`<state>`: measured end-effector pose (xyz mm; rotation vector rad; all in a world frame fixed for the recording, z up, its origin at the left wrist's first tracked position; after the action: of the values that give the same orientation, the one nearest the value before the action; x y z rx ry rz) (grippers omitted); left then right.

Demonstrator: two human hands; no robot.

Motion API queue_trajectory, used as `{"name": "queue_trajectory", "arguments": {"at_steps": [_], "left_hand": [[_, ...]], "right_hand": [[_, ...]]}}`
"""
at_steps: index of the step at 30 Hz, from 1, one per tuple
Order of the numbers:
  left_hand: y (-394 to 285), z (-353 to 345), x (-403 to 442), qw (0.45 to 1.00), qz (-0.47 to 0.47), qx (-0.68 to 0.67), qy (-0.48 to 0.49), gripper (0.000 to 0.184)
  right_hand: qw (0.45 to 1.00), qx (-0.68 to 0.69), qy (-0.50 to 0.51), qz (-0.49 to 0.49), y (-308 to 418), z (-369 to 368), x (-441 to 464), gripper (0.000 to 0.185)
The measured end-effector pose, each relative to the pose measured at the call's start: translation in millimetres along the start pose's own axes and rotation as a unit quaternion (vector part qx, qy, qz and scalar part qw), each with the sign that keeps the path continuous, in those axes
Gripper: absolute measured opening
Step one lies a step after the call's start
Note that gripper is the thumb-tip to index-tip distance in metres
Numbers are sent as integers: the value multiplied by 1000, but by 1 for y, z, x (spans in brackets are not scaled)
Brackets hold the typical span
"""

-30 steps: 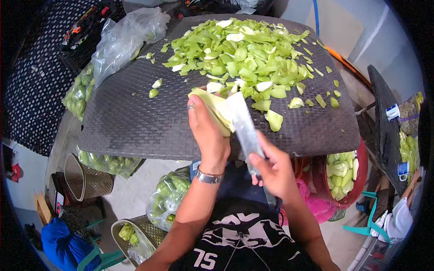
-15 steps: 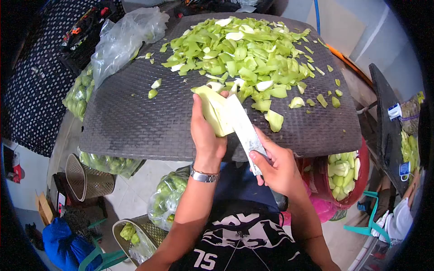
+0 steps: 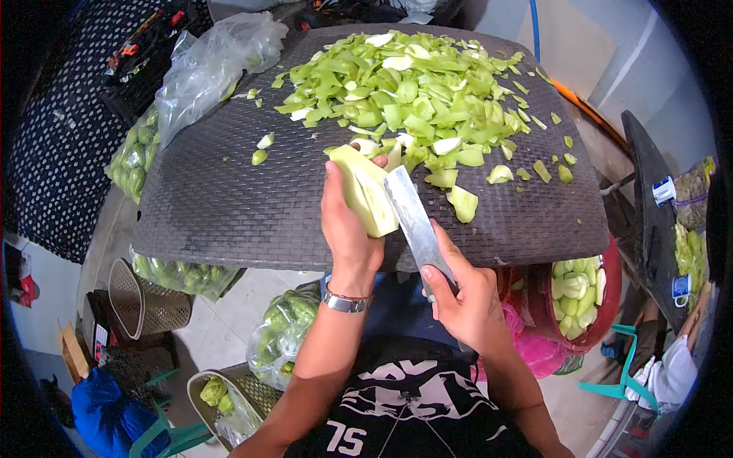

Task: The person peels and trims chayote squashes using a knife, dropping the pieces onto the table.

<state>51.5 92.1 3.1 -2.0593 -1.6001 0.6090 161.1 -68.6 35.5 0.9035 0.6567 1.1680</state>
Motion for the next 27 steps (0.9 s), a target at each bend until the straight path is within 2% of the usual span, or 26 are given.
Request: {"name": "queue_trajectory", "arguments": {"at_steps": [5,12,17,20,23,27], "left_hand": [[-4,-8,-5,1000,6,-13,25,49],[3,-2,-3,1000,6,-18,3,51],[3,2,-4,1000,-2,17,13,55],[3,-5,-8,998,25,13,49,55],[5,-6,-9,997,46,6,64,55],[2,-4,-7,996,48,-28,66,49]], "right_hand": [[999,30,12,-32,-3,-1,-9,56],[997,-36,-38,61,0,-5,-15,58],[999,9,30,-34,-3,-5,-14,58],[999,-7,-20,37,4,-3,-10,58],[996,-73,-24,54,10,1,-7,58],[998,-47,-9,51,10,-1,-14,58]]}}
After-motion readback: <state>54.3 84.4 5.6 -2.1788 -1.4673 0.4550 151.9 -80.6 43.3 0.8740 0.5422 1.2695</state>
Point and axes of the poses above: each hand's wrist, its own x-axis towards the middle knuckle, its own z-axis out of the back of the hand, y = z × x, the point moved 7 cm from there along x, towards the middle knuckle, and after that the axes turned 3 degrees about -x, right-handed, at the moved point
